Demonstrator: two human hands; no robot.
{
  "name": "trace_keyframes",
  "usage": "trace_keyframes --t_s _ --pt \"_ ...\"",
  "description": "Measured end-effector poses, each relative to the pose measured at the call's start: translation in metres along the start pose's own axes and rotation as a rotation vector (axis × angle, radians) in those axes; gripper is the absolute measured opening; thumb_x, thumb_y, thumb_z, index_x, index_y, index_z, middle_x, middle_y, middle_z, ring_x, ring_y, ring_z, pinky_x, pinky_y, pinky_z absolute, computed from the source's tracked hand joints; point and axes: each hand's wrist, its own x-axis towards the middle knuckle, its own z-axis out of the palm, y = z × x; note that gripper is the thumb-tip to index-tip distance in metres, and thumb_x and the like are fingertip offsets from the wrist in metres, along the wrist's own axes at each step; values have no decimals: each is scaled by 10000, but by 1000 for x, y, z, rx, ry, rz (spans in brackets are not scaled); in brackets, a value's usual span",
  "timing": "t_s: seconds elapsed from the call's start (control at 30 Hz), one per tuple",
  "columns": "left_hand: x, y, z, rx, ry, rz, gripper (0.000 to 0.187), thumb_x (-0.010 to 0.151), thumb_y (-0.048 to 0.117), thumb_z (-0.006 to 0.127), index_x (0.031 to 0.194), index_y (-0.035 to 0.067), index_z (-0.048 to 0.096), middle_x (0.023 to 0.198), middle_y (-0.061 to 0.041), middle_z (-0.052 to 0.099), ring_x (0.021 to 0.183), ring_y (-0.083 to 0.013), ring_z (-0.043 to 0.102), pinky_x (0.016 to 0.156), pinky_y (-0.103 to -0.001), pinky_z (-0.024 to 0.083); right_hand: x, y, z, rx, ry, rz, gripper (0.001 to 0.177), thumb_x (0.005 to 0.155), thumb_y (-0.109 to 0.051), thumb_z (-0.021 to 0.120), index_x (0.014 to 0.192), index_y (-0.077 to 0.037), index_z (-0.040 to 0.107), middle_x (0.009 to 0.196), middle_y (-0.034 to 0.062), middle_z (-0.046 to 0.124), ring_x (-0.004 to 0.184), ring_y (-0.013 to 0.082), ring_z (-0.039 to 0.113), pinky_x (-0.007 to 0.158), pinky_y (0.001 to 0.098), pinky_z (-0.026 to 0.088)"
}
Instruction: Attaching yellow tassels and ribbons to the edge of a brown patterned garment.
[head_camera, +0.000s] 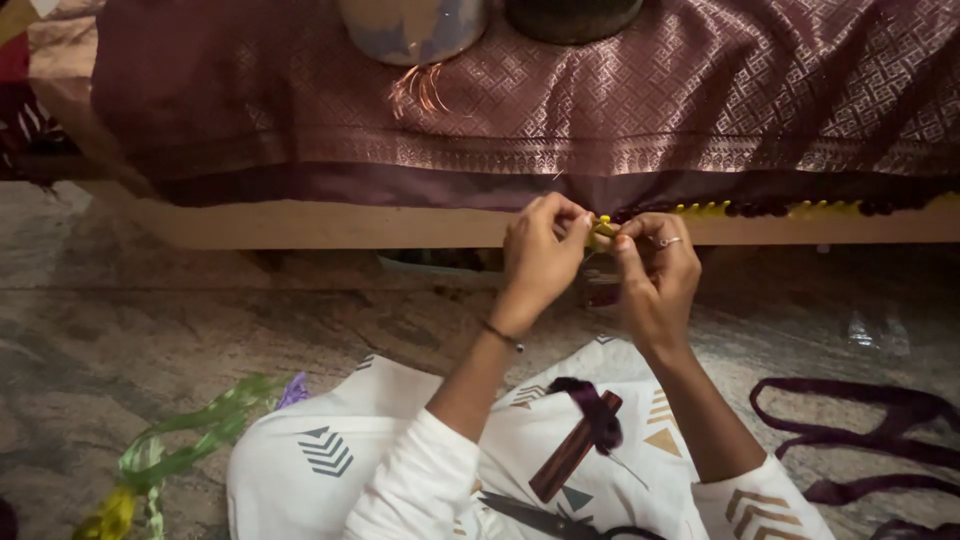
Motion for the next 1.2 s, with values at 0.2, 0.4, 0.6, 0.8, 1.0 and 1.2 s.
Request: trace_keyframes --t_s 0.2,0.4,0.6,0.8,1.0,1.2 --pt "-11 12 5 -362 -125 -371 148 1005 217 589 1021 70 606 791 -17 701 559 -109 649 445 -267 480 2 -3 -5 25 -42 19 22 989 5 631 986 9 611 1068 32 563 917 88 589 821 227 502" --pt "-8 28 -5 -323 -161 -108 125 904 128 762 985 38 794 872 -30 688 620 -88 626 507 -217 495 18 -11 -13 123 -97 102 23 1003 -21 615 997 -2 604 1031 18 565 917 74 590 817 228 524" --pt "-15 51 -13 64 10 260 106 911 129 757 982 52 773 960 -78 713 743 -165 719 619 -282 577 25 -7 -9 61 -144 -25 77 1006 -12 643 1068 8 601 1073 44 601 966 84 614 835 221 512" --pt "-18 53 -13 105 81 155 90 949 125 724 978 42 746 983 -105 743 752 -221 752 660 -358 565 28 -14 -5 -102 -23 -247 147 916 -26 790 1035 -45 706 1033 11 655 979 160 604 847 302 522" --pt "-19 57 -16 392 159 478 95 959 147 745 974 57 718 1241 -76 677 807 -272 734 697 -378 566 27 -17 -5 -522 -21 -471 125 909 0 779 1022 -53 769 989 47 713 1029 229 532 875 383 455" --pt "-10 44 -7 86 92 206 79 887 108 725 871 31 727 1264 -89 636 667 -154 739 599 -283 596 20 -7 -13 -128 -33 -46 77 951 -51 738 1027 -62 742 1010 26 668 1009 170 565 841 285 476"
